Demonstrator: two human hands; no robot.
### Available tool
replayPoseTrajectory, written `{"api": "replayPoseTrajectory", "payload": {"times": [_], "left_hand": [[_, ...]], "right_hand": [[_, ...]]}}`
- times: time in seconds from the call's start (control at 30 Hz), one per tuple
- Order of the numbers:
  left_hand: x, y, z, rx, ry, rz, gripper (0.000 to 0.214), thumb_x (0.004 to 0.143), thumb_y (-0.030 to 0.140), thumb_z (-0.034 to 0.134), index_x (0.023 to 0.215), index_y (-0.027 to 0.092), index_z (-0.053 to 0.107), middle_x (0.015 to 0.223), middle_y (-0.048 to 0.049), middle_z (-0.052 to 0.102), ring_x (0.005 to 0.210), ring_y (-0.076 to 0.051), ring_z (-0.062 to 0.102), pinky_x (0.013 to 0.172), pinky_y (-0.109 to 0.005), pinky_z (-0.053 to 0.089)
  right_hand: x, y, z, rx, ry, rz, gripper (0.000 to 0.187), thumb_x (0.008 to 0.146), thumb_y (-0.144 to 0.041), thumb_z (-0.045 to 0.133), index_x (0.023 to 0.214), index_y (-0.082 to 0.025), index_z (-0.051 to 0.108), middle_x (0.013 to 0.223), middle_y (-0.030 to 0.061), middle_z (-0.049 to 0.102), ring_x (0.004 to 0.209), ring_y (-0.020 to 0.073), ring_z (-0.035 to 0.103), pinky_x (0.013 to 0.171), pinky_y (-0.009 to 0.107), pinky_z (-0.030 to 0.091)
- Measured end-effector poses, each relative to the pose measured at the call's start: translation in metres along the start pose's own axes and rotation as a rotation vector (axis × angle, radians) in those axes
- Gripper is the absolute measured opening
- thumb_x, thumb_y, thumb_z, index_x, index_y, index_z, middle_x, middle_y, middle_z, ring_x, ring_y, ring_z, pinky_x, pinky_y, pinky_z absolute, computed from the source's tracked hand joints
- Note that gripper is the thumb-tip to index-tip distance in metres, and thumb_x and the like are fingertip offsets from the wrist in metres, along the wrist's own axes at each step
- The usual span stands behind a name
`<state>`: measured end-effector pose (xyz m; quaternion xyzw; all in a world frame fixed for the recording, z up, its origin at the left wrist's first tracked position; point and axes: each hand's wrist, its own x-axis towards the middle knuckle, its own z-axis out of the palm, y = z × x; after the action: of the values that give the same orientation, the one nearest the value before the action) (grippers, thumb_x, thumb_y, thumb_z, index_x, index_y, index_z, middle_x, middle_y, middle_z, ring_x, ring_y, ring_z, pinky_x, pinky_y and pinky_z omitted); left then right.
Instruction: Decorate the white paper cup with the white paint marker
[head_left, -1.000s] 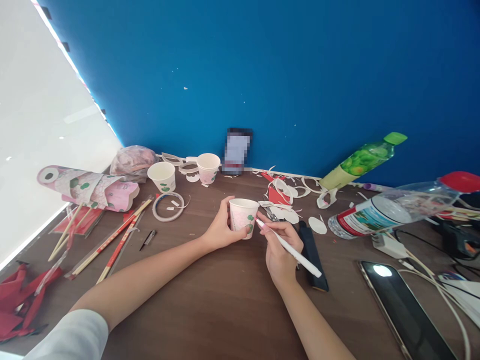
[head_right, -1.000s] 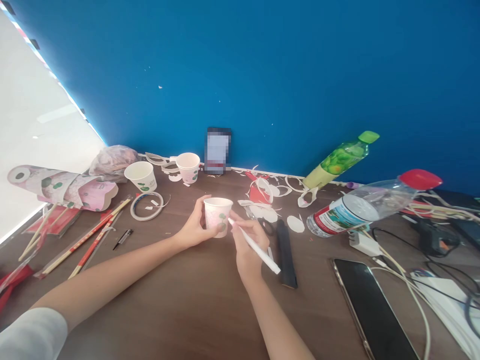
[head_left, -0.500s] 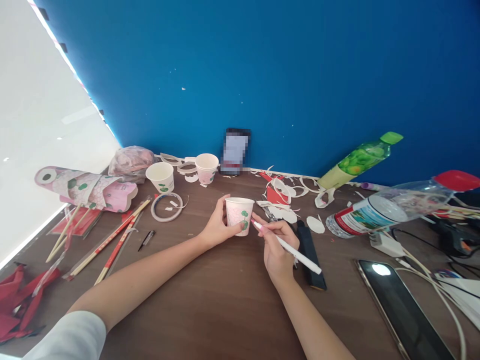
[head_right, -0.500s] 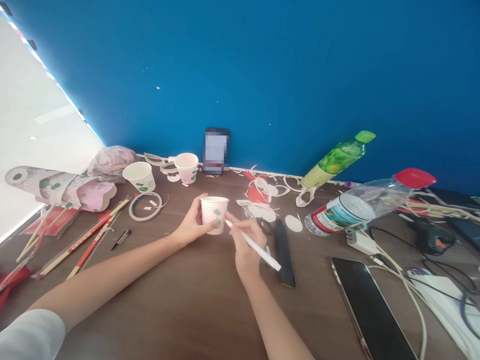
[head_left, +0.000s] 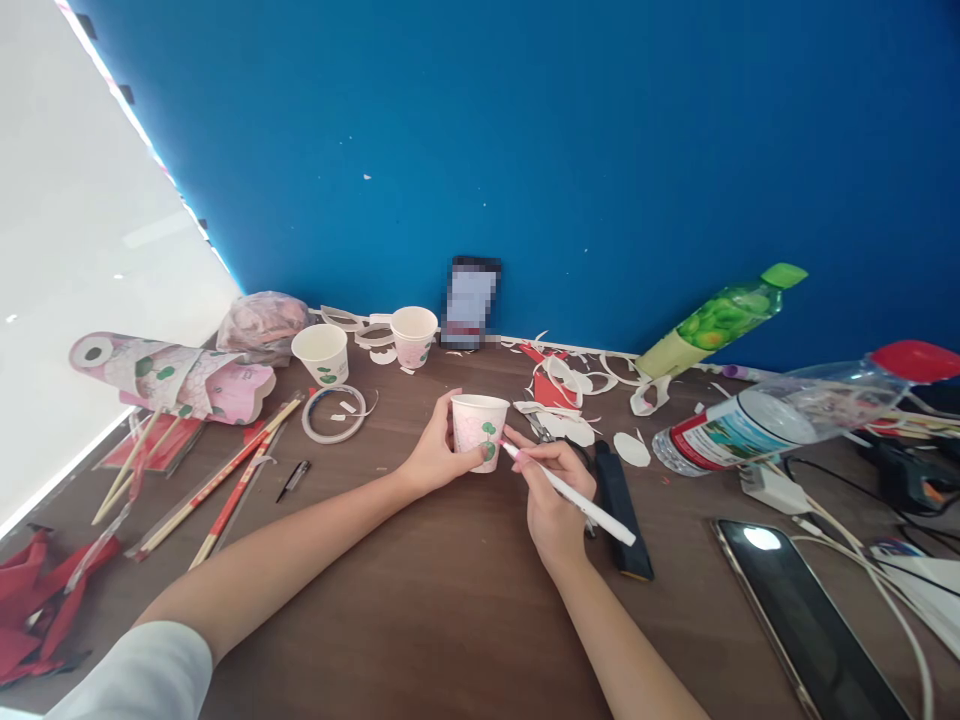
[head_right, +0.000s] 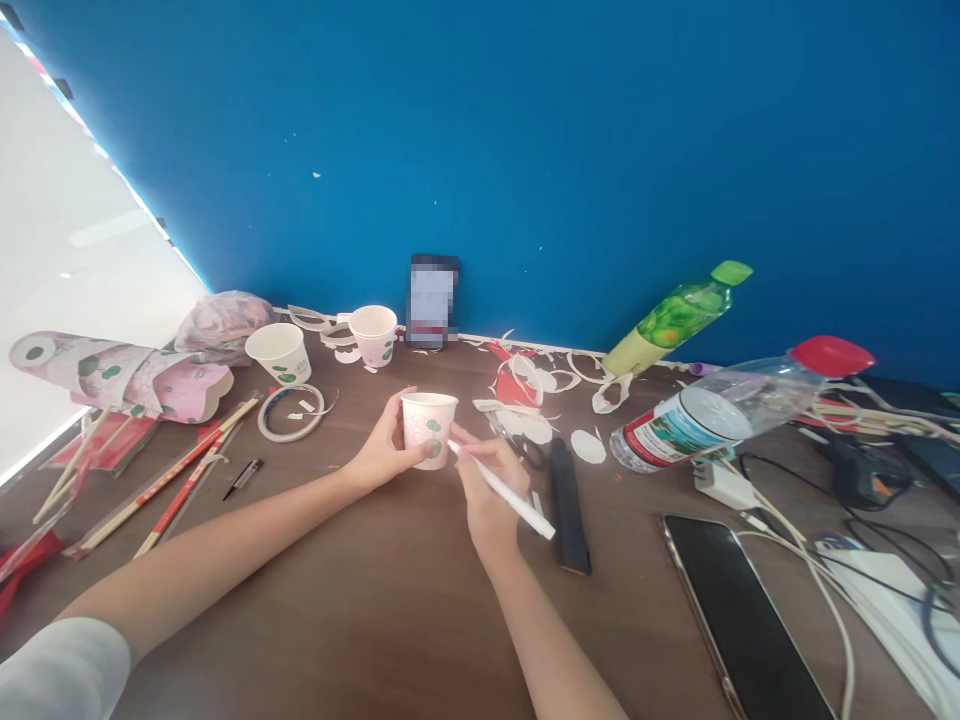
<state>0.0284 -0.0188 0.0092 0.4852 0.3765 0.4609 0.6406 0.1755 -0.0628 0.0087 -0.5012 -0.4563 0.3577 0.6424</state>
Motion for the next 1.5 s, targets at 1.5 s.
{"api": "replayPoseTrajectory", "payload": {"times": [1.5], "left_hand": [[-0.0001,-0.0027,-0.001,0.001,-0.002,0.003,0.086,0.065,0.025,0.075,0.133,0.019,0.023,0.12,-0.0126,0.056,0.114,-0.026,0.056,0.099,-0.042,0.045]], "right_hand": [[0.0004,-0.0009,0.0005,0.009,-0.019,-0.009,0.012,0.072,-0.018,0.067,0.065,-0.023,0.059,0.075,0.0017,0.075,0.098,0.0287,0.072,0.078,0.038,0.057]]}}
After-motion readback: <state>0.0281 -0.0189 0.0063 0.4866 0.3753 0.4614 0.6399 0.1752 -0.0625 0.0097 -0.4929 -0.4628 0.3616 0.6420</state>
